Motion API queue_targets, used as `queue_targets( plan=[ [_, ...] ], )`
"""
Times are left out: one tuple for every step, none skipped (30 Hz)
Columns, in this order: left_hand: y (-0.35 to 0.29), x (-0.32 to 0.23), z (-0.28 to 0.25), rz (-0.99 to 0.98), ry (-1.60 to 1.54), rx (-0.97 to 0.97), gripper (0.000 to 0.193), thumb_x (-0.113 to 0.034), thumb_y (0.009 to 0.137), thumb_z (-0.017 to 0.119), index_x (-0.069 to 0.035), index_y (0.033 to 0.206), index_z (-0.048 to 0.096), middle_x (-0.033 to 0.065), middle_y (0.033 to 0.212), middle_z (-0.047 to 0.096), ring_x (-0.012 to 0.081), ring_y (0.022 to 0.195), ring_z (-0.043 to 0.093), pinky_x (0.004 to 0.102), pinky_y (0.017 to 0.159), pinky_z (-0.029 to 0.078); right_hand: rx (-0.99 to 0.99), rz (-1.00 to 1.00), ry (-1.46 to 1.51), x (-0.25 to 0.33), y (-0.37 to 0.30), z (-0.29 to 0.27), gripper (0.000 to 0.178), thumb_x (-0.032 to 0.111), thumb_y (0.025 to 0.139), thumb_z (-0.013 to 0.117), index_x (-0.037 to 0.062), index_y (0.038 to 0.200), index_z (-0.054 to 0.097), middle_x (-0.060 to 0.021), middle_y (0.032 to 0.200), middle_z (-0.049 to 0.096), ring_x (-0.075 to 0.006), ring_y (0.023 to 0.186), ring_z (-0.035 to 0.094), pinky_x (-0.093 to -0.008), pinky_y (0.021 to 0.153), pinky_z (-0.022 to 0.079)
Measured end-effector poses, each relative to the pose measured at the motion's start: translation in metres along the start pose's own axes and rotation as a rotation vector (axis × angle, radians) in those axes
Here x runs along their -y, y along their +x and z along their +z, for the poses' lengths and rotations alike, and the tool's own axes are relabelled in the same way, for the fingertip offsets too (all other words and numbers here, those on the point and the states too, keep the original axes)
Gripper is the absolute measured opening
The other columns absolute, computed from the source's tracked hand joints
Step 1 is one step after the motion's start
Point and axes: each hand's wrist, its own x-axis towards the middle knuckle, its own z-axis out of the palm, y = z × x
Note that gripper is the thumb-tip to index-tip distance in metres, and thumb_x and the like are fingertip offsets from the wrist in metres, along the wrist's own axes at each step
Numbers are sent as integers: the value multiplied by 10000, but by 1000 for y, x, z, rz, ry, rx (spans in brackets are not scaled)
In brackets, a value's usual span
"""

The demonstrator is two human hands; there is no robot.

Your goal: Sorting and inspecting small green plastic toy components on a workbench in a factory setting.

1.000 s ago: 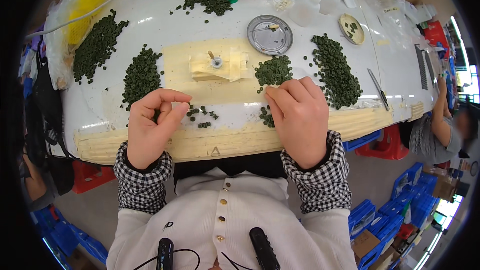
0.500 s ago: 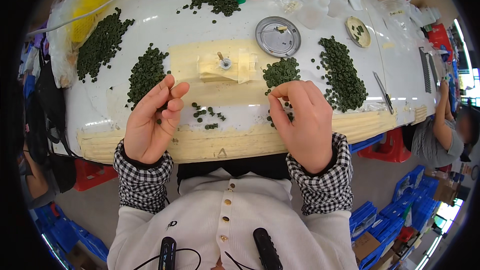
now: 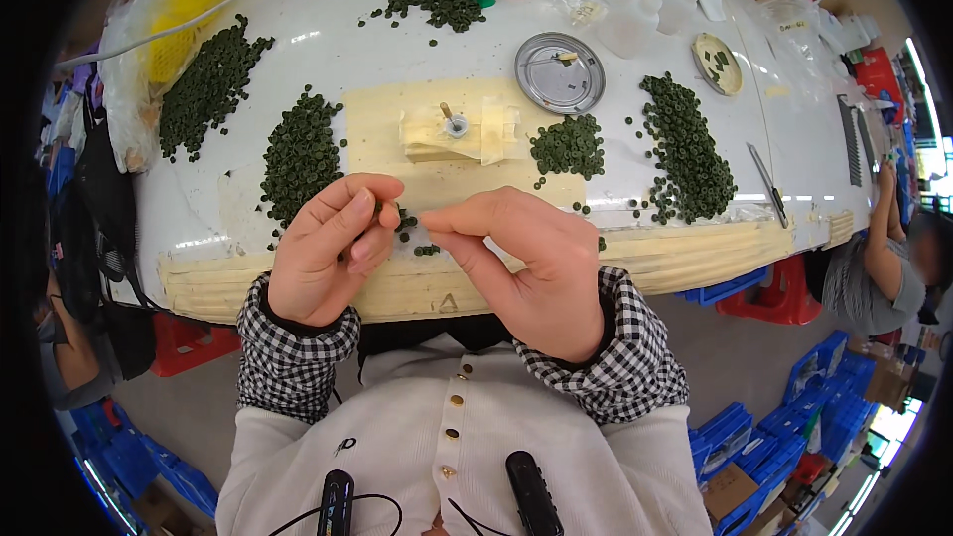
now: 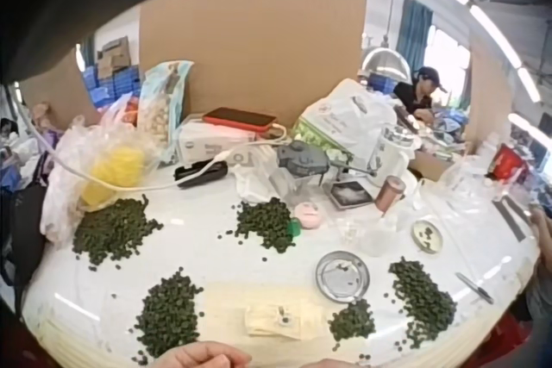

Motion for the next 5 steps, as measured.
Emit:
queue_targets(
  plan=[
    [-1,1,-4,-3,-4,22,263,-155,1012,514,36,1171,599,35,895,625,47,632,414,184,593,360,16,25,42,-1,0,2,149,-81,824,668,-35,965,680,-121,906,707,-196,838,684,-269,730,526],
    [0,2,-7,-7,-8,45,240,-148,1005,533,31,1139,622,44,901,655,47,622,417,178,591,362,9,74,100,-3,-1,4,154,-55,834,672,-20,983,691,-120,911,711,-200,826,690,-267,733,533],
    [1,4,-8,-1,-5,44,226,-149,1001,543,25,1115,631,44,888,661,47,610,419,176,583,363,2,123,158,-5,-2,7,160,-29,843,676,-4,1000,702,-120,916,715,-203,814,696,-265,735,541],
    [2,6,-7,4,-2,43,212,-151,996,553,18,1091,640,43,876,666,47,597,421,174,575,365,-6,172,216,-7,-3,10,168,-2,853,680,11,1017,713,-119,921,719,-207,802,702,-264,738,549],
    [1,7,-8,14,2,34,200,-152,992,563,12,1067,649,43,863,672,47,585,423,172,566,367,-2,170,220,-7,-3,11,168,-2,853,680,11,1017,713,-119,921,719,-207,802,702,-264,738,549]
  ],
)
